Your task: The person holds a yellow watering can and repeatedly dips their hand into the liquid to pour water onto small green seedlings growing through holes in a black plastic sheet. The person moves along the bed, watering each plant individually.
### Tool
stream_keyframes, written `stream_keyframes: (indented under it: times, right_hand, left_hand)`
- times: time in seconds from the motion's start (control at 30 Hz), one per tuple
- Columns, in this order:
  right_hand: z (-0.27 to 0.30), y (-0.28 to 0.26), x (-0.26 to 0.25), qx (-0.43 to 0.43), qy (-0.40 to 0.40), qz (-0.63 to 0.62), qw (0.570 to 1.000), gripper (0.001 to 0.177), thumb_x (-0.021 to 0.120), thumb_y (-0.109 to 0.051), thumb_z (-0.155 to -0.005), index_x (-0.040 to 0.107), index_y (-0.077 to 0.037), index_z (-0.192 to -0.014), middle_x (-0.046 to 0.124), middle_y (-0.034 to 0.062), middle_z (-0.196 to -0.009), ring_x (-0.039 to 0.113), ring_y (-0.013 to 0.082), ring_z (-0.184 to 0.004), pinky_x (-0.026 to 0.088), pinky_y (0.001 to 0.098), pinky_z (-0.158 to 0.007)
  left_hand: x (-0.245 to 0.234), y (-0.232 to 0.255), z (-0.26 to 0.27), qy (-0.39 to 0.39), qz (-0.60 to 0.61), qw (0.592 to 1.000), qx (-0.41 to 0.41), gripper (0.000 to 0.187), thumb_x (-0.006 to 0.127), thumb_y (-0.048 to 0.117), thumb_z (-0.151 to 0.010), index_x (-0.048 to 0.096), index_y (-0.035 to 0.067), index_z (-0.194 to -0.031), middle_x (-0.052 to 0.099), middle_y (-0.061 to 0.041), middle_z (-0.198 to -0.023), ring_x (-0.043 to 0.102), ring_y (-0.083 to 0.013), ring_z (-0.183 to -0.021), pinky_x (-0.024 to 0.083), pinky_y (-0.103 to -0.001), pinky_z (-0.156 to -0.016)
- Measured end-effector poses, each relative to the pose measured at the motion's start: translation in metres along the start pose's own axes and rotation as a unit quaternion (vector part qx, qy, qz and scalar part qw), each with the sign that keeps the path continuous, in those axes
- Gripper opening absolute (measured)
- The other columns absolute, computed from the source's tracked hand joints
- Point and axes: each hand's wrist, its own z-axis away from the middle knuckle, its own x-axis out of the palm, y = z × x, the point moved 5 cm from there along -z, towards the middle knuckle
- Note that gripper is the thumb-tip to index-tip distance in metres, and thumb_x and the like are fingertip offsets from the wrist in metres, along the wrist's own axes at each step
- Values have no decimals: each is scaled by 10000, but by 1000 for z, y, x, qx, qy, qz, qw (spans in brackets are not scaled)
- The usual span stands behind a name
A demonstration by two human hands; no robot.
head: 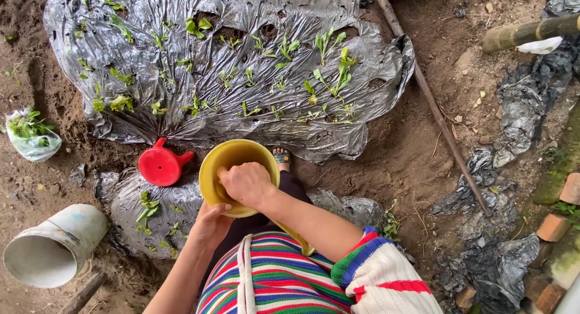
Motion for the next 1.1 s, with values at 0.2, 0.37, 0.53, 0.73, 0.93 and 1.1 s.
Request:
stream_keyframes:
  times: [0.2, 0.37, 0.53, 0.73, 0.93, 1.1]
  right_hand:
    - [-3, -4, -14, -5, 55, 25, 998, 228, 557, -204, -936, 593, -161, -715, 600, 62, -574, 672, 285, -510, 535, 434, -491]
    - [-6, -3, 13, -22, 87, 81, 993, 86, 645, -254, -860, 649, -210, -786, 579, 9, -651, 651, 246, -615, 483, 402, -584]
    - [-3, -5, 27, -2, 10, 90, 996, 95, 623, -186, -846, 695, -191, -785, 607, 26, -678, 645, 255, -660, 468, 430, -597]
    - [2, 15, 80, 42, -163, 51, 984, 227, 549, -121, -875, 710, -152, -720, 649, 63, -638, 680, 272, -645, 506, 461, -508]
    - [1, 17, 78, 45, -230, 25, 972, 258, 550, -118, -904, 726, -105, -715, 687, 110, -642, 701, 304, -642, 542, 466, -508]
    - [-1, 15, 59, 45, -255, 53, 964, 151, 632, -155, -887, 772, -101, -865, 698, 100, -720, 703, 296, -720, 549, 493, -547]
  left_hand:
    - [-13, -4, -5, -11, 7, 1000, 8, 694, 607, -89, -744, 456, 86, -1399, 563, -175, -1234, 597, -331, -1056, 568, -538, -820]
    - [-16, -3, -2, -7, 13, 1000, 11, 690, 605, -96, -736, 468, 87, -1387, 567, -187, -1227, 596, -350, -1045, 571, -549, -811]
    - [-34, -13, -2, 1, 17, 1000, -2, 713, 597, -92, -730, 468, 111, -1402, 567, -194, -1232, 598, -368, -1052, 563, -559, -832]
    - [-31, -17, 1, 18, 29, 999, -11, 727, 574, -120, -730, 452, 122, -1404, 543, -203, -1242, 593, -391, -1071, 550, -593, -862]
    - [-22, -16, 4, 28, 30, 999, -20, 760, 567, -115, -732, 429, 145, -1433, 532, -202, -1267, 580, -392, -1091, 525, -617, -894]
    - [-26, -22, 0, 27, 43, 999, -12, 772, 568, -102, -729, 427, 168, -1438, 545, -188, -1264, 582, -369, -1078, 524, -620, -903]
